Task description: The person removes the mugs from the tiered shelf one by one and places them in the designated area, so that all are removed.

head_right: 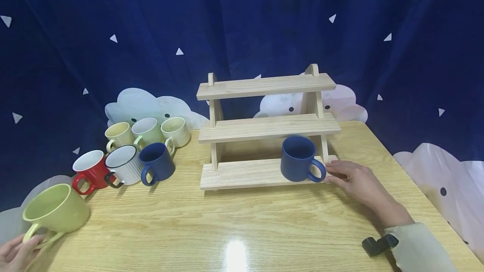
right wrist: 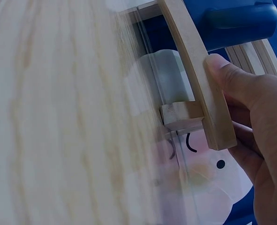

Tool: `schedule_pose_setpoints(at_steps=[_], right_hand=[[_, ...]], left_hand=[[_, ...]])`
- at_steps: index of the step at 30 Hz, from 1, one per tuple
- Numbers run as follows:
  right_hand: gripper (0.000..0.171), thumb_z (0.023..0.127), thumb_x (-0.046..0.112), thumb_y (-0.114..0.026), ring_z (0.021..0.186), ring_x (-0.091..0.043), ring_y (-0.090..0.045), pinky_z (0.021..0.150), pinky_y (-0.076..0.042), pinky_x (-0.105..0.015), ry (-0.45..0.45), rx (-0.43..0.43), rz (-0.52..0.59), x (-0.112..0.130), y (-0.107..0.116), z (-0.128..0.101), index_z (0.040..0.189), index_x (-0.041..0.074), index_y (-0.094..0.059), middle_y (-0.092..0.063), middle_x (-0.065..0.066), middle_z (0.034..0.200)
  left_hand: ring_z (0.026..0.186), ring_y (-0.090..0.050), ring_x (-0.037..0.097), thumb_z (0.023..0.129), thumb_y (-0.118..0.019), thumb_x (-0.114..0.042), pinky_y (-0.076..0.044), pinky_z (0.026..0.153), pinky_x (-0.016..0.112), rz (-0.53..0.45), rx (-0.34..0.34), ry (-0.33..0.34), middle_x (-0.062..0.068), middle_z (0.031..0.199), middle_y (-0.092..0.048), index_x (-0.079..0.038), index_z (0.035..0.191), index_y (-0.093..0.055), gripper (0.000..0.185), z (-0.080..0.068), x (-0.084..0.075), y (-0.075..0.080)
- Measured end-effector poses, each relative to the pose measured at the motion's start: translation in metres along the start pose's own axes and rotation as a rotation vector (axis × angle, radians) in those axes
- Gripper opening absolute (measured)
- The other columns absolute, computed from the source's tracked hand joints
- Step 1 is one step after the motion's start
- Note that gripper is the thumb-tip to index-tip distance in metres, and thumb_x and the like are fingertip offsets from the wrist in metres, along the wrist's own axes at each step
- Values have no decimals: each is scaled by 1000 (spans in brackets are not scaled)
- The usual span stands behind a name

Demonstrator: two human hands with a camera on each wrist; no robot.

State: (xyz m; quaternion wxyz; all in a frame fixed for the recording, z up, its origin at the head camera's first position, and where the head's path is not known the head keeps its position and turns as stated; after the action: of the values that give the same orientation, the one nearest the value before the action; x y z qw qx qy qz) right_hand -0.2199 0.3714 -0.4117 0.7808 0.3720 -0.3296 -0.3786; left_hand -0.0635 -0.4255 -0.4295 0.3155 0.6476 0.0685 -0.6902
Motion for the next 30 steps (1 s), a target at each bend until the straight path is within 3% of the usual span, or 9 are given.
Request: schedule_pose_setpoints(at_steps=[2,5,9,12,14,16,19,26,30], right_hand=[[41,74,25,-86,103,-36,-65,83,-48,-54,3,-5,-5,0,0,0,112,12,-73,-71,-9,110],[41,74,26,-85,103,-35,-65,84,-47,-53,4,-8,-4,0,1,-1,111,13,-74,-71,-7,110],[41,74,27,-86,103,-34,-65,84,-48,-54,0,-4,-5,0,1,-1,111,13,-74,-72,-7,110],[42,73,26,-86,103,-34,-65,85,-48,-54,-8,-4,-8,0,1,-1,111,12,-74,-71,-7,110],[43,73,26,-86,102,-35,-65,85,-48,-54,-6,-5,-6,0,2,-1,111,11,-74,-71,-8,110],[43,73,27,-86,103,-35,-65,85,-48,-54,-5,-5,-4,0,2,0,112,11,-73,-71,-8,110],[44,74,27,-86,103,-36,-65,84,-47,-55,3,-3,0,0,3,0,112,10,-73,-71,-9,110],[44,74,28,-86,103,-36,-65,84,-48,-55,1,-2,-4,0,4,-1,112,10,-73,-71,-9,110],[43,75,28,-85,103,-35,-65,85,-48,-54,0,1,2,1,3,0,112,10,-73,-71,-8,110]], left_hand=[[70,-52,-22,97,-61,-15,-44,57,5,108,27,-12,-38,80,-55,-43,96,-55,28,3,1,1],[73,-45,-27,95,-66,-19,-39,62,0,178,-25,12,-40,82,-48,-36,103,-49,25,7,4,5],[85,-41,-27,93,-67,-19,-36,79,-1,203,-158,19,-39,92,-42,-26,123,-51,35,8,-3,4],[100,-38,-23,94,-66,-24,-29,87,-2,317,-200,26,-21,116,-57,-8,139,-51,50,3,-20,-2],[118,-45,-7,96,-63,-27,-37,91,9,454,-166,-19,3,135,-56,-1,142,-48,54,-1,-38,-8],[124,-52,19,97,-61,-33,-42,95,29,588,-143,-33,28,138,-49,3,141,-45,59,-4,-57,-16],[115,-44,56,100,-54,-39,-37,89,59,738,-70,-96,39,132,-44,5,140,-43,61,-5,-80,-27],[116,-43,55,98,-59,-35,-34,86,65,752,-5,-309,36,128,-49,3,133,-49,53,-7,-113,-59],[118,-42,53,97,-61,-36,-32,88,68,747,38,-379,34,128,-50,3,131,-51,53,-9,-128,-79]])
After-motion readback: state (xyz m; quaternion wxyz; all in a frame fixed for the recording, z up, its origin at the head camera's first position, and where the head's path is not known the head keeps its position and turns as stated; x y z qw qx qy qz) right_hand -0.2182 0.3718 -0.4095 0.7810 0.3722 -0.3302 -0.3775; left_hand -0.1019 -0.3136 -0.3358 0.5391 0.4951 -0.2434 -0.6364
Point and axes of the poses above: each hand's wrist, its own z-axis towards the middle knuckle, its own y-axis out of the back of the hand, x = y × z, the point moved 3 cm from there along z, towards the middle knuckle
